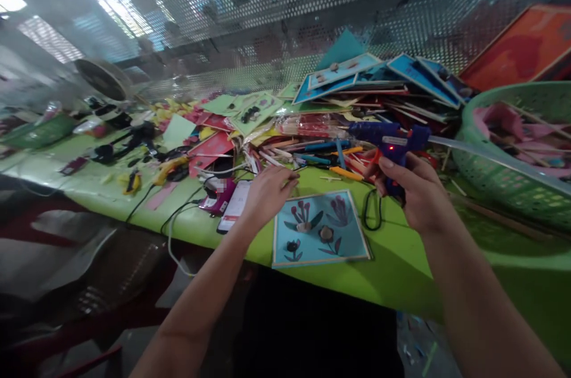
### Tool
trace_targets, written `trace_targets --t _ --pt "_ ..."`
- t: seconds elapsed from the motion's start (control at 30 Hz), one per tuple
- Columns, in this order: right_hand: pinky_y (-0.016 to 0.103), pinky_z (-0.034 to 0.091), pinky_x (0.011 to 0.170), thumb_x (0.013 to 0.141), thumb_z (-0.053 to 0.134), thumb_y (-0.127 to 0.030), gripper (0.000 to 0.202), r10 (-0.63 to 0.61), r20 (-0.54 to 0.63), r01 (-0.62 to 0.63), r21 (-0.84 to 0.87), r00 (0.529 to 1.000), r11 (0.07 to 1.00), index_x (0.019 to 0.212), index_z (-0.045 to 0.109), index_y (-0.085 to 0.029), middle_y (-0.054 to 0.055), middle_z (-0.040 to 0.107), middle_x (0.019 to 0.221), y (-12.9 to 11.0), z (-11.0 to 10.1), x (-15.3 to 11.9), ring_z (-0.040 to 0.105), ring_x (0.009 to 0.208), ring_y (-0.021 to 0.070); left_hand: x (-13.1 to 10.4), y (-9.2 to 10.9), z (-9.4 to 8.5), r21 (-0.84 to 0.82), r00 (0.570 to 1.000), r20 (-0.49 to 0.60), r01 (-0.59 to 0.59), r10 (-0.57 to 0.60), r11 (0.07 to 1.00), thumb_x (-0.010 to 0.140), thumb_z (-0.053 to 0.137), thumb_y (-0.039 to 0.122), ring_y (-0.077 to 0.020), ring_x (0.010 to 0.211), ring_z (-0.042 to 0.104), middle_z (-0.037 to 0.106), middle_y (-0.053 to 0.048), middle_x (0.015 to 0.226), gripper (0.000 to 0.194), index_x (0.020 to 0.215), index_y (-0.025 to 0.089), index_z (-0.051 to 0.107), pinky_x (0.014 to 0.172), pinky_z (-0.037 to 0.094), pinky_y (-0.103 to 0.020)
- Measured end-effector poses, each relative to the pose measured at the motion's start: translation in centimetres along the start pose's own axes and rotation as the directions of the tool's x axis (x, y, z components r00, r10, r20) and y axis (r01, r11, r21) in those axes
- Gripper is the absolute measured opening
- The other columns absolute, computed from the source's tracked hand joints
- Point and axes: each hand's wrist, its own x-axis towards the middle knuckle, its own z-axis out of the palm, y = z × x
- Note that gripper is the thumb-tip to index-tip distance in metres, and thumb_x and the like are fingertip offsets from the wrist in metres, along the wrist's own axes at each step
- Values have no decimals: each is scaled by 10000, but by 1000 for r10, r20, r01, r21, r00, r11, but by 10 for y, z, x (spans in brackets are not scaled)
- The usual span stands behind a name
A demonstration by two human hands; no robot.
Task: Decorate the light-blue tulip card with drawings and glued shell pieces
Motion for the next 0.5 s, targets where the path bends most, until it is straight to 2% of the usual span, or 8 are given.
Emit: trace_targets --t 0.13,0.23,0.33,0.43,0.5 --pt "208 422 460 690 855 -387 275 10 -66 -12 -39 998 999 867 782 -190 22 710 715 -2 0 1 544 494 91 41 -16 11 54 994 -9 108 -108 993 960 595 201 -294 1154 680 778 -103 1165 212 1060 215 782 1004 490 -413" --pt "219 423 458 661 862 -395 270 6 -94 -12 -61 996 998 790 743 -189 24 708 714 -3 1 1 539 495 98 59 -24 19 61 983 -4 182 -182 981 929 613 191 -294 1140 686 784 -101 1153 212 1032 233 793 977 496 -396" --pt "230 424 460 652 866 -404 287 1 -94 -8 -74 996 997 784 730 -188 26 700 709 0 0 1 528 491 101 67 -30 23 49 971 -14 239 -239 970 922 617 190 -295 1144 687 787 -100 1147 210 1037 233 788 964 500 -387" --pt "230 412 464 685 853 -422 306 32 -93 -39 -82 995 996 859 750 -191 24 692 722 3 -3 2 528 499 101 65 -39 23 36 955 -77 290 -286 956 950 584 188 -279 1169 674 774 -108 1176 233 1099 215 761 993 490 -372" --pt "241 407 462 709 832 -446 304 7 -107 -21 -130 994 991 866 751 -198 20 672 707 4 -5 1 528 502 112 63 -45 24 30 945 -104 315 -310 949 961 566 172 -269 1159 673 771 -114 1172 232 1097 199 752 1007 486 -365"
